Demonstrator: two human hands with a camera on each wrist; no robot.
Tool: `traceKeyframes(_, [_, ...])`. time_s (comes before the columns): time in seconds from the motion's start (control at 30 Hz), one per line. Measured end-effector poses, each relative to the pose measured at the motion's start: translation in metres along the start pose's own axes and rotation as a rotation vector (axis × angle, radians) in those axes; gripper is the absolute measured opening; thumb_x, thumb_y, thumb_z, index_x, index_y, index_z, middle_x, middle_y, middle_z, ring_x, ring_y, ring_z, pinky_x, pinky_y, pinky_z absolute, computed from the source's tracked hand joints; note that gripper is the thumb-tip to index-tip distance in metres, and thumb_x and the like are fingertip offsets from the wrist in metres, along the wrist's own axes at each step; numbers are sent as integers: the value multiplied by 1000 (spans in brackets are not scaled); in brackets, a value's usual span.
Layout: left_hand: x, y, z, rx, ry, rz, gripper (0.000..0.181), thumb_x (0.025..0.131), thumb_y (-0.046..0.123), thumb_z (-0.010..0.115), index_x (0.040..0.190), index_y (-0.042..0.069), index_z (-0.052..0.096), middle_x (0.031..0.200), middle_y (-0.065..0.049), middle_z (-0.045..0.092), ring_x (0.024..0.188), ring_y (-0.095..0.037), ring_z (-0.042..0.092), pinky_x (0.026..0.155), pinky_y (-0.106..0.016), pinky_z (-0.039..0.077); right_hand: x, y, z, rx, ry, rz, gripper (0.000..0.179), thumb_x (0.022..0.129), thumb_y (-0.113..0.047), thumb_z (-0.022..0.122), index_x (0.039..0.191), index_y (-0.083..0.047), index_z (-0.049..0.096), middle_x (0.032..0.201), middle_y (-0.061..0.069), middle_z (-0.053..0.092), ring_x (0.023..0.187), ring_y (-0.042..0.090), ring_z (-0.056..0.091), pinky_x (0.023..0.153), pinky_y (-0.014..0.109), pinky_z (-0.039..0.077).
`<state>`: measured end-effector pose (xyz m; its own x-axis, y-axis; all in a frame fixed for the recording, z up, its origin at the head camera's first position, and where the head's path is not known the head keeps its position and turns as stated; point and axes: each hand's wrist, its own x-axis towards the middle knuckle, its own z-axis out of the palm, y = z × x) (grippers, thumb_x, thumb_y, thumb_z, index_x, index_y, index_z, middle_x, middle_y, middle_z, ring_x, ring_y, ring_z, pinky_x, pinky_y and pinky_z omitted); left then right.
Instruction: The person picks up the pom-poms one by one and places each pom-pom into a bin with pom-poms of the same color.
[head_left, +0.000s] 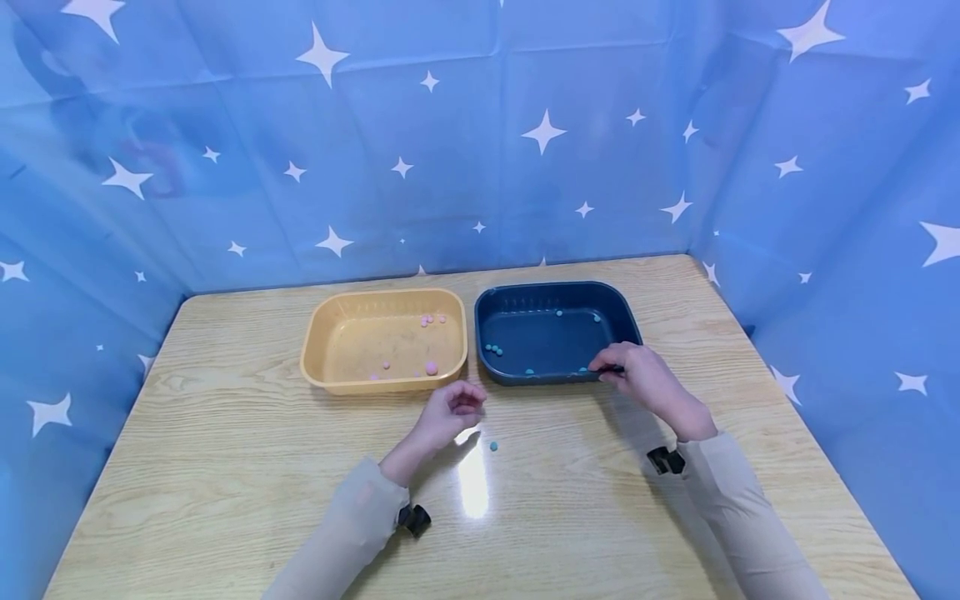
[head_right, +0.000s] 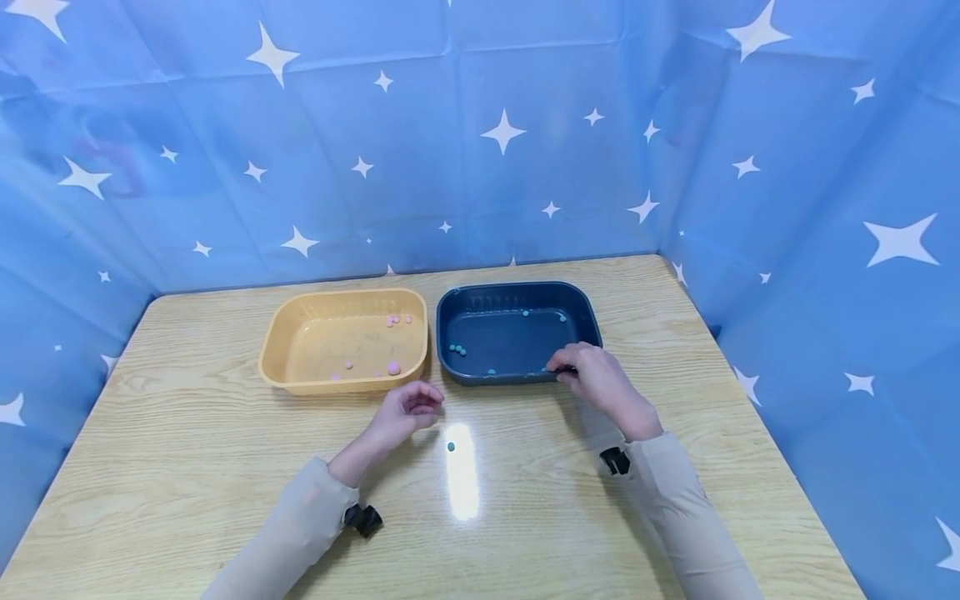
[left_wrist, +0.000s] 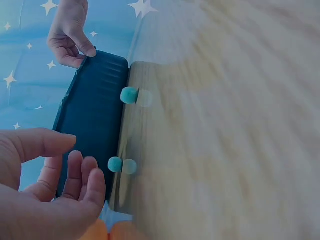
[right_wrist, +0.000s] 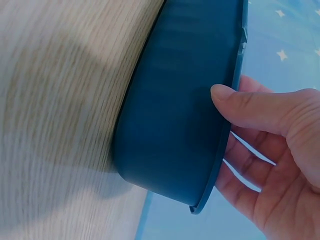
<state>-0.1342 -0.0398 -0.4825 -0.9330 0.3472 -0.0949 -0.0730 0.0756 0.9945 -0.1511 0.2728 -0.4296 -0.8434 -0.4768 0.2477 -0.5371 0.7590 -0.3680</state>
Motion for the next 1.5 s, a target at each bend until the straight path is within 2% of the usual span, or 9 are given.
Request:
traceKeyframes(0.2, [-2,6,1,75,-4,4,30,70,-21,53,100,-16,54,102,-33,56,97,-44,55,86,-42,49,-1,1,2,-5,12,2,22,73,9,72,88,-7,71,86,6,67,83,26,61,69,40,52])
traceKeyframes(0.3, [-1,1,1,102,5,22,32,68,-21,51,99,-16,54,100,-33,57,96,-43,56,85,-48,48,-1,0,2,-5,17,-2,22,72,9,72,88,-7,71,86,6,68,83,26,61,69,40,52])
traceKeyframes(0.5, [4,-11,1,200,18,75,32,66,-19,51,96,-9,59,93,-22,62,88,-32,60,79,-37,52,-1,1,3,-10,19,2,23,72,9,72,87,-8,71,87,5,68,84,26,61,69,40,52])
traceKeyframes(0.63, [3,-11,2,289,26,130,32,63,-18,50,91,-6,61,87,-17,62,81,-26,59,72,-30,52,-1,1,5,-19,32,0,24,72,11,72,86,-9,70,87,6,68,84,26,62,69,40,52])
traceKeyframes(0.9, [3,-8,10,467,42,230,35,56,-19,45,85,-5,59,80,-13,59,74,-23,56,63,-21,47,-3,1,11,-32,66,-8,24,72,14,68,84,-7,69,86,7,68,84,25,62,68,39,53])
traceKeyframes(1.17, [3,-6,12,510,41,247,36,53,-19,42,82,-5,59,77,-12,56,71,-21,53,60,-19,44,-5,2,16,-56,116,-41,25,70,16,67,84,-6,67,84,7,66,80,24,60,63,37,52])
traceKeyframes(1.37, [5,-8,10,505,25,271,35,53,-19,41,81,-5,59,76,-13,57,70,-23,54,60,-20,45,-5,3,19,-72,144,-59,25,70,17,66,83,-5,65,82,7,65,76,22,58,60,36,50])
traceKeyframes(1.5, [7,-10,8,458,17,238,35,54,-19,42,82,-6,59,77,-13,57,70,-22,54,60,-21,46,-6,2,19,-75,155,-64,25,70,17,65,83,-5,65,82,7,65,74,20,57,58,35,49])
